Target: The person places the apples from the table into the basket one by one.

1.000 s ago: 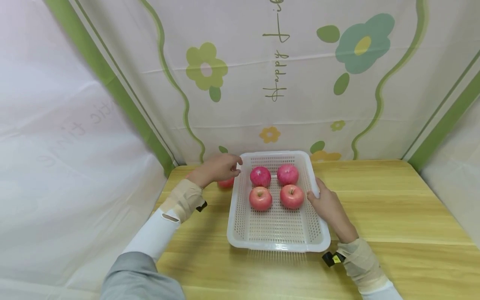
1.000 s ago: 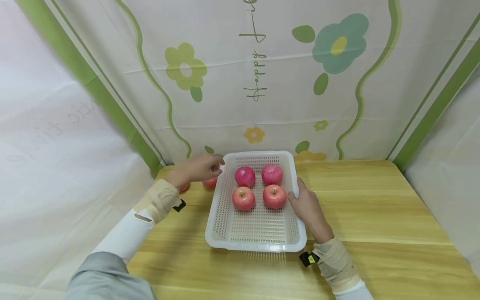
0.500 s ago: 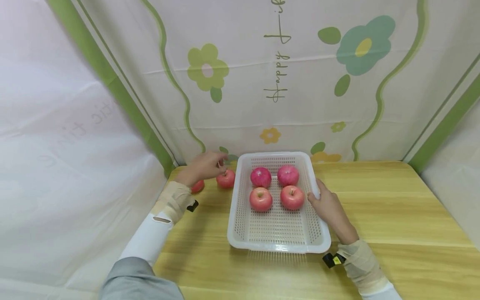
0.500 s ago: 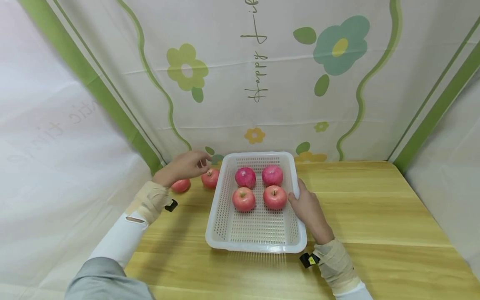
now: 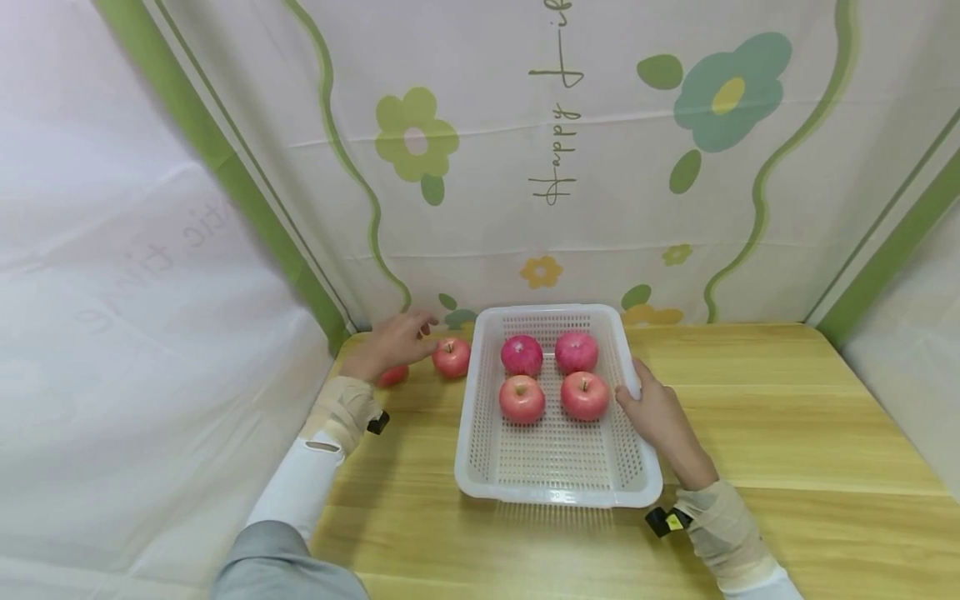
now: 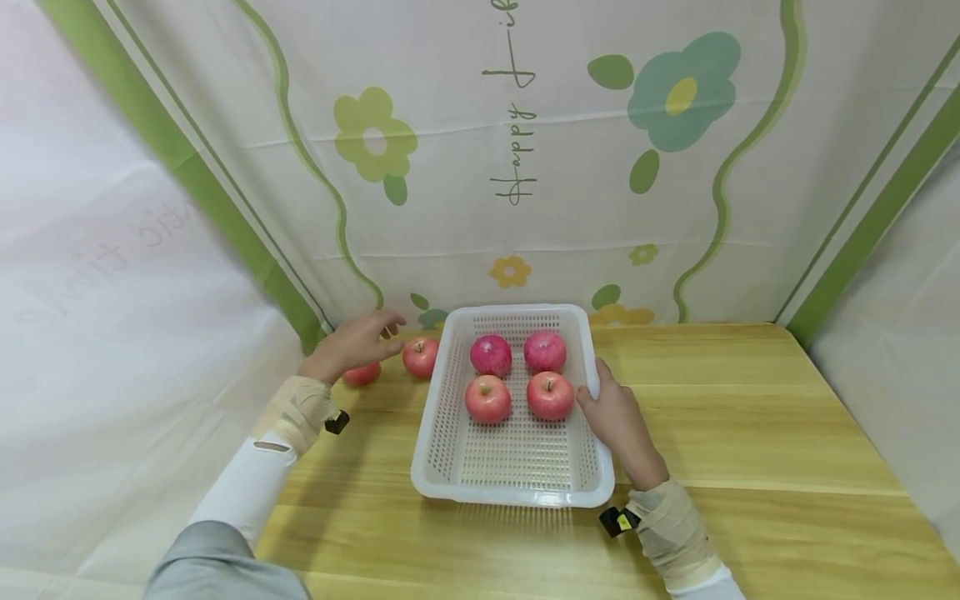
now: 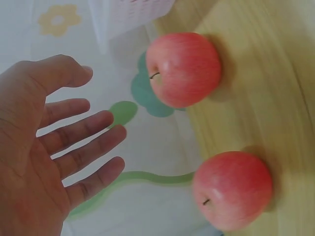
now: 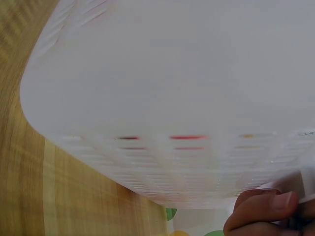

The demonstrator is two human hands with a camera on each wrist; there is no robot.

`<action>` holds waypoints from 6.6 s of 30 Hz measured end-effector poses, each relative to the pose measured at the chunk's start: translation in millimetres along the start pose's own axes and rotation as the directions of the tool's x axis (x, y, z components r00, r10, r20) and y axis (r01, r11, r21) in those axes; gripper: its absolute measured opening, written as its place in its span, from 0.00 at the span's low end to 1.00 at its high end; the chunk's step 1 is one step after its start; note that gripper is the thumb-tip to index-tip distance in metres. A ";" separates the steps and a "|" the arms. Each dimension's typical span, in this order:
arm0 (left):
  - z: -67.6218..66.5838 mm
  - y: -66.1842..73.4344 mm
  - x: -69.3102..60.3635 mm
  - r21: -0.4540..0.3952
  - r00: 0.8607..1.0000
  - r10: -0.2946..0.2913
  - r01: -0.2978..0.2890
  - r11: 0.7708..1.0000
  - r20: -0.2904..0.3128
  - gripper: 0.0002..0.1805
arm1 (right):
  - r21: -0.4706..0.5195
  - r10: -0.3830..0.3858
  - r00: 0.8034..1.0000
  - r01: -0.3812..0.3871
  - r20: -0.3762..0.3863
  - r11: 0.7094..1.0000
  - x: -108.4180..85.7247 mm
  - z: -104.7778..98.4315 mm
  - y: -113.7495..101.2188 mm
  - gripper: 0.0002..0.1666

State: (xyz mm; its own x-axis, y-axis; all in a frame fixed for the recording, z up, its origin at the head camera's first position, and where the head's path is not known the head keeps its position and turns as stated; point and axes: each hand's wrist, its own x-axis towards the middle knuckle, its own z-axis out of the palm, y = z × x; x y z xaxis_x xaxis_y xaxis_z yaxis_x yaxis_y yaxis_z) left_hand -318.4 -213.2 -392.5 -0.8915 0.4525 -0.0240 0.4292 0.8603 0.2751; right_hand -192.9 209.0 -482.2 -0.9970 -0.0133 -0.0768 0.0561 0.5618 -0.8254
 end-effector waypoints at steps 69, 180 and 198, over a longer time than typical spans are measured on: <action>81.9 -16.9 38.2 -0.108 0.999 0.014 -0.010 0.994 0.038 0.46 | -0.032 -0.018 0.999 0.017 -0.030 0.999 5.1 2.0 6.1 0.44; 24.2 13.5 -3.6 -0.119 0.997 -0.017 0.026 0.993 0.073 0.40 | 0.008 0.004 1.000 -0.004 0.003 1.000 1.1 1.3 1.7 0.43; 16.0 25.2 -10.8 -0.087 0.997 0.007 0.000 0.996 0.083 0.37 | 0.005 0.002 1.000 -0.002 0.008 1.000 0.8 0.4 2.4 0.43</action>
State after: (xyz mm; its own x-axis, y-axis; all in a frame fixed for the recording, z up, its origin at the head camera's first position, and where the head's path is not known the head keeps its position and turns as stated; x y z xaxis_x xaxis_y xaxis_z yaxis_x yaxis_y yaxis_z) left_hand -295.6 -192.6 -400.7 -0.8735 0.4762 -0.1014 0.4146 0.8367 0.3579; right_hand -193.6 210.0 -484.4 -0.9964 -0.0188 -0.0823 0.0579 0.5573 -0.8283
